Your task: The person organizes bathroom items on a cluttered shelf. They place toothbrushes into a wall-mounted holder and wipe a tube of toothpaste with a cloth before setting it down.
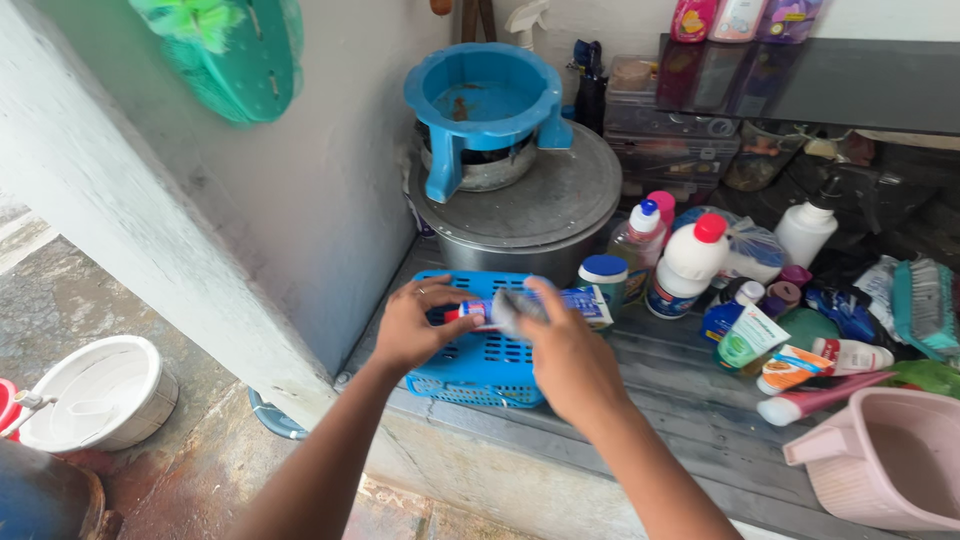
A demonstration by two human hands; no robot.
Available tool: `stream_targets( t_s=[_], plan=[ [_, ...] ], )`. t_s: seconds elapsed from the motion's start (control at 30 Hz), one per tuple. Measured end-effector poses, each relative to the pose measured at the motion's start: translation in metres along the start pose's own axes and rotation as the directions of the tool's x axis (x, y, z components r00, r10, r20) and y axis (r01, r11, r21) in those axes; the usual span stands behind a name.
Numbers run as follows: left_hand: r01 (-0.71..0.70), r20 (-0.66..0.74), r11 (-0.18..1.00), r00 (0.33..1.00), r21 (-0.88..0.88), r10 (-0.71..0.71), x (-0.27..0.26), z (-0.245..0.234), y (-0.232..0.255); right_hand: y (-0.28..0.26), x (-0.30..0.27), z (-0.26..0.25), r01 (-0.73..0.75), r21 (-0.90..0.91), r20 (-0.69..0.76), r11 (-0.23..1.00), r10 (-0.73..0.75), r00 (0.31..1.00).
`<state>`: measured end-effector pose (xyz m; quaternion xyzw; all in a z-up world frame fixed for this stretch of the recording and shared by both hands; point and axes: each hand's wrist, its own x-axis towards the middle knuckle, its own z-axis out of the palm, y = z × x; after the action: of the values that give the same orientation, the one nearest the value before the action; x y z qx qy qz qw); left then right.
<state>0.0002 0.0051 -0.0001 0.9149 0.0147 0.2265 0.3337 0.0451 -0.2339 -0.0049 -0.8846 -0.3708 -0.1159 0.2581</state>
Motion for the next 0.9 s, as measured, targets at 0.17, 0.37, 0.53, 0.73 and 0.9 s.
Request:
stream_targets(
  t_s=[0.17, 0.37, 0.53, 0.73, 0.9],
  plan=[
    [-0.02, -0.001, 1.0, 1.0, -0.018, 0.02, 0.002, -0.001, -0.001, -0.011, 0.015, -0.032, -0.164, -0.257, -0.036, 0.952, 0.16, 0.986],
    [0.025, 0.012, 1.0, 1.0, -0.003, -0.025, -0.002, 0.001, 0.001, -0.017, 0.003, -0.024, -0.288, -0.358, -0.05, 0.888, 0.29, 0.956],
    [0.008, -0.017, 1.0, 1.0, -0.024, -0.009, -0.003, 0.002, -0.001, -0.026, 0.004, -0.014, -0.052, -0.307, -0.047, 0.95, 0.04, 0.998],
    [0.005, -0.01, 1.0, 1.0, -0.02, -0.005, -0.001, 0.004, 0.0, -0.028, 0.02, -0.02, -0.349, -0.328, -0.103, 0.878, 0.334, 0.937],
    [-0.034, -0.045, 0.999, 0.998, -0.029, 0.033, -0.004, 0.003, 0.001, -0.054, 0.027, 0.002, -0.097, -0.307, -0.044, 0.947, 0.087, 0.995]
  ],
)
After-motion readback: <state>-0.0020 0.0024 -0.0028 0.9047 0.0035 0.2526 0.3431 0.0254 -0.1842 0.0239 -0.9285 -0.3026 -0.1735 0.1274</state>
